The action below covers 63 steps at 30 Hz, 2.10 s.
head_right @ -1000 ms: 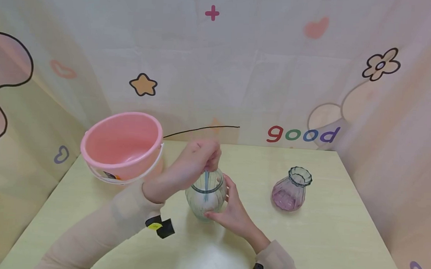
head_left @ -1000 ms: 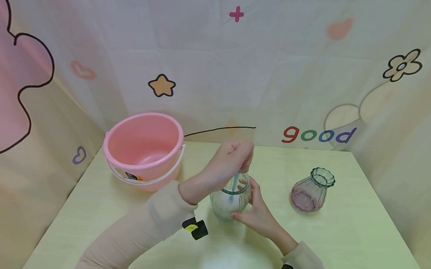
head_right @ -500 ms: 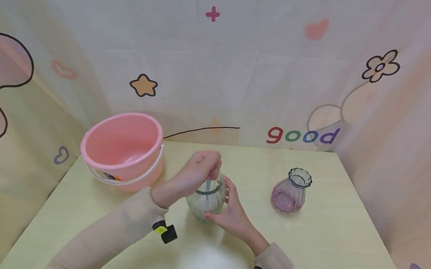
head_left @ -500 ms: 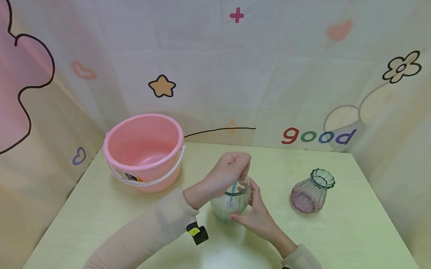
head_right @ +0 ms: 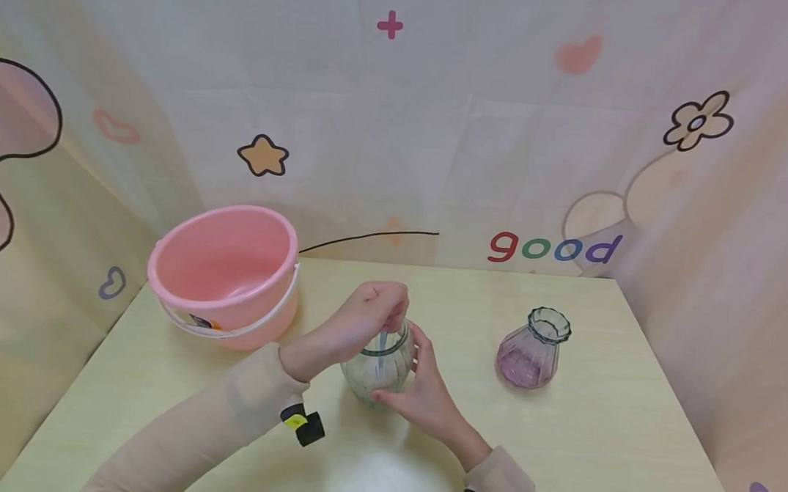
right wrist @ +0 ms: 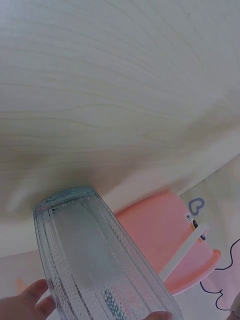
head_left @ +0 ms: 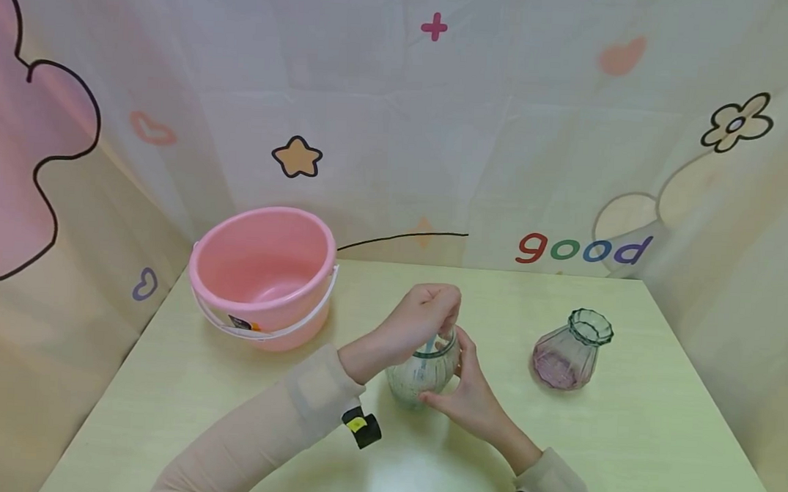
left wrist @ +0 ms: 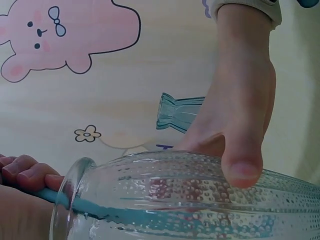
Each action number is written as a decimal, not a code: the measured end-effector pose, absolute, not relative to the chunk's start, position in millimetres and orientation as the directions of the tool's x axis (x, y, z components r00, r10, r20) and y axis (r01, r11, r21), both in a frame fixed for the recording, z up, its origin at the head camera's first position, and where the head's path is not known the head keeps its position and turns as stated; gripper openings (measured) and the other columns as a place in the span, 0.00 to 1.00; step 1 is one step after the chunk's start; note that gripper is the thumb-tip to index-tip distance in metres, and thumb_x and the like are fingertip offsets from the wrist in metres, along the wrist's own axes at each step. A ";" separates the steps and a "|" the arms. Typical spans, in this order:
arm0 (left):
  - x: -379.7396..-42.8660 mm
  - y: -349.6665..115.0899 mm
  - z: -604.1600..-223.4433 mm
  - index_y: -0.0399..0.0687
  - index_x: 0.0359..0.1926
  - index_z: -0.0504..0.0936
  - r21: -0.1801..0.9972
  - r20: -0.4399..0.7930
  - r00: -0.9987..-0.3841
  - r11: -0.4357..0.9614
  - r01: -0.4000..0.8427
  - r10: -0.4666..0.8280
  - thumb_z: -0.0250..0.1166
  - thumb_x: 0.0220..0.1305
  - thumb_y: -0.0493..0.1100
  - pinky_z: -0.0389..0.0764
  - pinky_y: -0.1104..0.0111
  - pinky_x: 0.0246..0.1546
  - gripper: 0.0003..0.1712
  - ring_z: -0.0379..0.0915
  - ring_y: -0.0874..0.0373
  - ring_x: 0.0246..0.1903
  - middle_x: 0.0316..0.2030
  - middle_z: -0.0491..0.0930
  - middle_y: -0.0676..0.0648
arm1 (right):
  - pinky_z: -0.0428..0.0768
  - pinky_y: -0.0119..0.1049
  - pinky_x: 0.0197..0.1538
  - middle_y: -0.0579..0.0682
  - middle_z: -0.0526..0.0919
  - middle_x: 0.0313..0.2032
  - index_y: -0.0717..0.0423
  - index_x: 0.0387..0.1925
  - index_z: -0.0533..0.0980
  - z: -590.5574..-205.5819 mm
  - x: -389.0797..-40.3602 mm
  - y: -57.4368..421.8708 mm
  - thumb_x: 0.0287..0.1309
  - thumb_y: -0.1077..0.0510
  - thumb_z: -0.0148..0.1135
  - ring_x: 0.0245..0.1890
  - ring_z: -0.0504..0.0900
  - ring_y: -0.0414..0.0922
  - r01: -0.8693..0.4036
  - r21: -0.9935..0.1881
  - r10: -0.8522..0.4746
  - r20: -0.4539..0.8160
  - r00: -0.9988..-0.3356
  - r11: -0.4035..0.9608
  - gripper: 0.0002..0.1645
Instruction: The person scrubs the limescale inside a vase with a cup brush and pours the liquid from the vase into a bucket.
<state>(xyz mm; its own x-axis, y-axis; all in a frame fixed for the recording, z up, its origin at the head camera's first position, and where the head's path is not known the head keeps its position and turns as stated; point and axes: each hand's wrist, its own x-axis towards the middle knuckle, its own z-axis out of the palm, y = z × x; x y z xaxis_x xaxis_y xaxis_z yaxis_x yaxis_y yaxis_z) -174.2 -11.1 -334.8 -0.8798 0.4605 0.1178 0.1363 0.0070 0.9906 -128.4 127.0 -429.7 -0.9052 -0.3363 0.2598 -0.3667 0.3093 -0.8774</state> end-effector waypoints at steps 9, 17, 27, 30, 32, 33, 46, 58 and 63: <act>-156.3 -16.1 -302.8 0.40 0.15 0.58 0.985 0.161 -0.862 -0.025 0.170 0.480 0.40 0.57 0.36 0.67 0.65 0.27 0.14 0.56 0.47 0.20 0.14 0.58 0.50 | 0.66 0.56 0.55 0.61 0.55 0.62 0.58 0.66 0.42 -431.9 -126.8 122.7 0.37 0.65 0.71 0.59 0.60 0.51 -0.378 -0.873 -0.301 0.288 -0.909 0.307 0.60; -150.8 -19.6 -281.5 0.36 0.15 0.58 0.978 0.201 -0.850 -0.052 0.201 0.487 0.40 0.58 0.35 0.59 0.68 0.23 0.15 0.55 0.54 0.19 0.14 0.58 0.49 | 0.68 0.57 0.51 0.59 0.56 0.61 0.54 0.66 0.42 -452.8 -132.8 121.1 0.33 0.64 0.74 0.55 0.63 0.53 -0.404 -0.865 -0.251 0.338 -0.907 0.298 0.63; -158.9 -18.5 -284.0 0.41 0.15 0.58 0.979 0.201 -0.857 -0.059 0.197 0.474 0.43 0.59 0.39 0.59 0.68 0.22 0.16 0.55 0.54 0.19 0.15 0.57 0.47 | 0.70 0.54 0.48 0.53 0.53 0.63 0.44 0.67 0.39 -468.6 -137.6 120.1 0.37 0.53 0.74 0.56 0.63 0.49 -0.450 -0.837 -0.256 0.382 -0.888 0.310 0.64; -160.6 -20.3 -284.6 0.41 0.15 0.57 0.980 0.197 -0.861 -0.070 0.186 0.469 0.42 0.60 0.39 0.59 0.68 0.23 0.17 0.54 0.54 0.19 0.15 0.56 0.47 | 0.69 0.55 0.50 0.54 0.52 0.64 0.45 0.67 0.38 -466.3 -136.3 120.1 0.38 0.55 0.73 0.59 0.60 0.48 -0.447 -0.838 -0.267 0.374 -0.888 0.313 0.64; -162.8 -21.9 -286.5 0.41 0.15 0.57 0.980 0.198 -0.862 -0.088 0.177 0.467 0.42 0.61 0.39 0.58 0.67 0.24 0.17 0.52 0.53 0.19 0.16 0.55 0.47 | 0.68 0.56 0.52 0.54 0.51 0.64 0.45 0.67 0.37 -464.7 -136.3 121.1 0.40 0.58 0.72 0.60 0.58 0.48 -0.442 -0.841 -0.282 0.362 -0.889 0.313 0.63; -163.5 -22.8 -287.2 0.41 0.15 0.56 0.979 0.202 -0.861 -0.091 0.181 0.467 0.42 0.62 0.39 0.58 0.67 0.24 0.17 0.52 0.53 0.19 0.16 0.54 0.47 | 0.67 0.56 0.53 0.55 0.51 0.65 0.46 0.67 0.37 -463.2 -136.2 121.8 0.40 0.60 0.71 0.61 0.57 0.48 -0.437 -0.844 -0.292 0.353 -0.889 0.311 0.63; -168.0 -24.9 -307.9 0.40 0.16 0.57 0.977 0.213 -0.857 -0.092 0.192 0.469 0.41 0.59 0.37 0.59 0.65 0.24 0.15 0.53 0.52 0.18 0.15 0.54 0.47 | 0.56 0.63 0.57 0.67 0.55 0.61 0.58 0.63 0.39 -426.0 -134.4 136.5 0.49 0.64 0.63 0.62 0.54 0.59 -0.424 -0.884 -0.466 0.295 -0.834 0.199 0.51; -166.7 -24.8 -319.7 0.36 0.15 0.56 0.986 0.169 -0.842 -0.075 0.152 0.513 0.40 0.60 0.37 0.67 0.63 0.28 0.17 0.55 0.54 0.19 0.13 0.56 0.50 | 0.53 0.62 0.59 0.62 0.44 0.67 0.58 0.67 0.37 -428.9 -143.1 138.7 0.47 0.63 0.65 0.65 0.47 0.55 -0.361 -0.908 -0.500 0.217 -0.839 0.211 0.56; -157.7 -25.9 -308.1 0.34 0.15 0.56 0.983 0.180 -0.840 -0.079 0.163 0.512 0.41 0.64 0.38 0.69 0.64 0.29 0.20 0.55 0.52 0.18 0.13 0.56 0.50 | 0.53 0.61 0.60 0.61 0.47 0.66 0.58 0.67 0.39 -431.2 -145.3 139.9 0.47 0.62 0.65 0.64 0.48 0.55 -0.324 -0.923 -0.507 0.182 -0.843 0.208 0.55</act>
<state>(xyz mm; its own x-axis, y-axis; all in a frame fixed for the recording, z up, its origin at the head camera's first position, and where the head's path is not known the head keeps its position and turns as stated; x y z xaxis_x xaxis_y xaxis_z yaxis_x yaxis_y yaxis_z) -157.7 -25.9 -308.1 -0.8399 0.5119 0.1803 0.1629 -0.0792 0.9835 -145.3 139.9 -431.2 -0.8427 -0.5068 0.1817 -0.3243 0.2085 -0.9227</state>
